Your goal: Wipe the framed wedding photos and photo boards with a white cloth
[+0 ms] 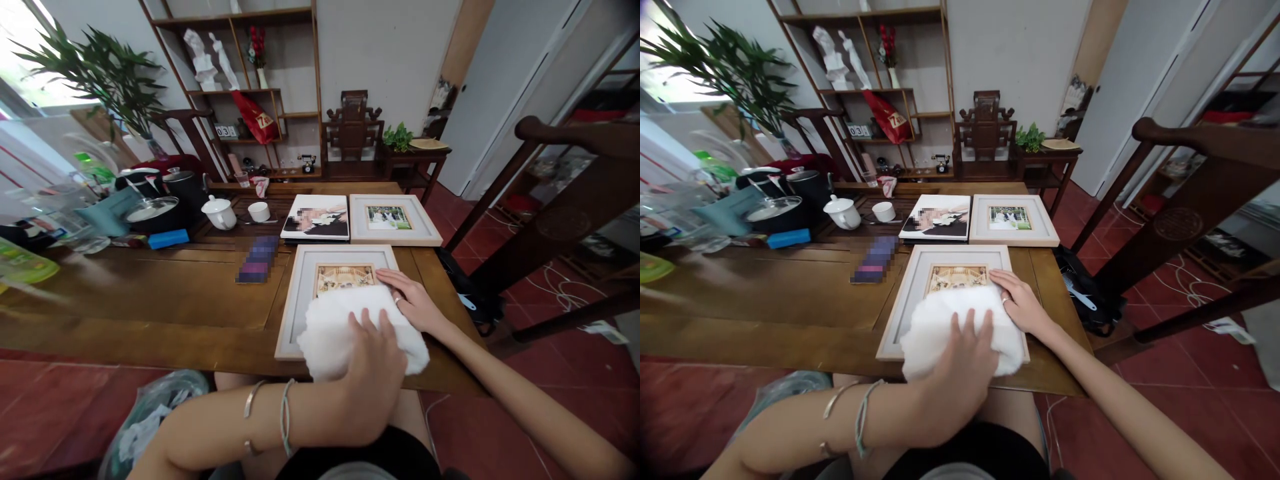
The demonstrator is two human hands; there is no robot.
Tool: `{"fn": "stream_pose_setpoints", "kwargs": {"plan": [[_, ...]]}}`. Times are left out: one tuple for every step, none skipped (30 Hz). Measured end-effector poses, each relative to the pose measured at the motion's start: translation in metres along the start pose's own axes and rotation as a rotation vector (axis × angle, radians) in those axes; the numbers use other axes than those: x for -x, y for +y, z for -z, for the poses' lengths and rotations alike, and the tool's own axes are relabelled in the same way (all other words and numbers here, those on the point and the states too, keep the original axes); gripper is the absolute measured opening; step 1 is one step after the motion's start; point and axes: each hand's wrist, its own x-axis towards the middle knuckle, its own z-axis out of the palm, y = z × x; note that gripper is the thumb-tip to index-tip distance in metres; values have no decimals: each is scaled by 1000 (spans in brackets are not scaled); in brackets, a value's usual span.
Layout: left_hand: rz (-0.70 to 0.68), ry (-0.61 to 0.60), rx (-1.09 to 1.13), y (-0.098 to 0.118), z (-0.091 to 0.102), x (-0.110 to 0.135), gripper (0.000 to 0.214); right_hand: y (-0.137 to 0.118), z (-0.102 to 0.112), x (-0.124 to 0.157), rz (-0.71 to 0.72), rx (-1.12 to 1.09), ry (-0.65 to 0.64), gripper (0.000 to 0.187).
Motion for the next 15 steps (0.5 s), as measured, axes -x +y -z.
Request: {"fn": "stream_pose_setpoints", "kwargs": {"plan": [[56, -41, -10, -10, -1, -5, 32, -1, 0, 0, 5, 7, -5, 56], [110, -80, -14, -21, -3, -11, 31, -1, 0, 0, 11, 12, -10, 56], [155, -124, -9, -33, -5, -17, 30, -1, 0, 0, 17, 14, -14, 56], [189, -164, 3, -45, -7, -24, 30, -1, 0, 0, 21, 15, -14, 56], [209, -195, 14, -58, -10, -30, 30, -1, 0, 0, 26, 14, -12, 56], [219, -210, 21, -70, -13, -35, 30, -1, -1, 0, 30, 11, -8, 56], [221, -214, 22, -80, -15, -38, 29, 0, -1, 0, 33, 8, -4, 56], [218, -211, 18, -88, -18, -39, 29, 0, -1, 0, 36, 4, 0, 56], [209, -195, 11, -94, -20, -38, 29, 1, -1, 0, 36, 0, 2, 56], [193, -180, 9, -98, -21, -34, 29, 1, -1, 0, 35, -3, 2, 56], [172, -177, 15, -101, -19, -26, 29, 1, -1, 1, 34, -3, 1, 57], [149, -182, 29, -101, -16, -17, 28, 1, -1, 1, 34, -3, -1, 57], [128, -199, 48, -101, -11, -4, 26, 1, -1, 1, 33, -3, -2, 57], [103, -217, 73, -100, -4, 9, 25, 1, -1, 1, 33, -3, -3, 57], [75, -236, 105, -99, 5, 23, 26, 0, 0, 1, 32, -5, -2, 58]]}}
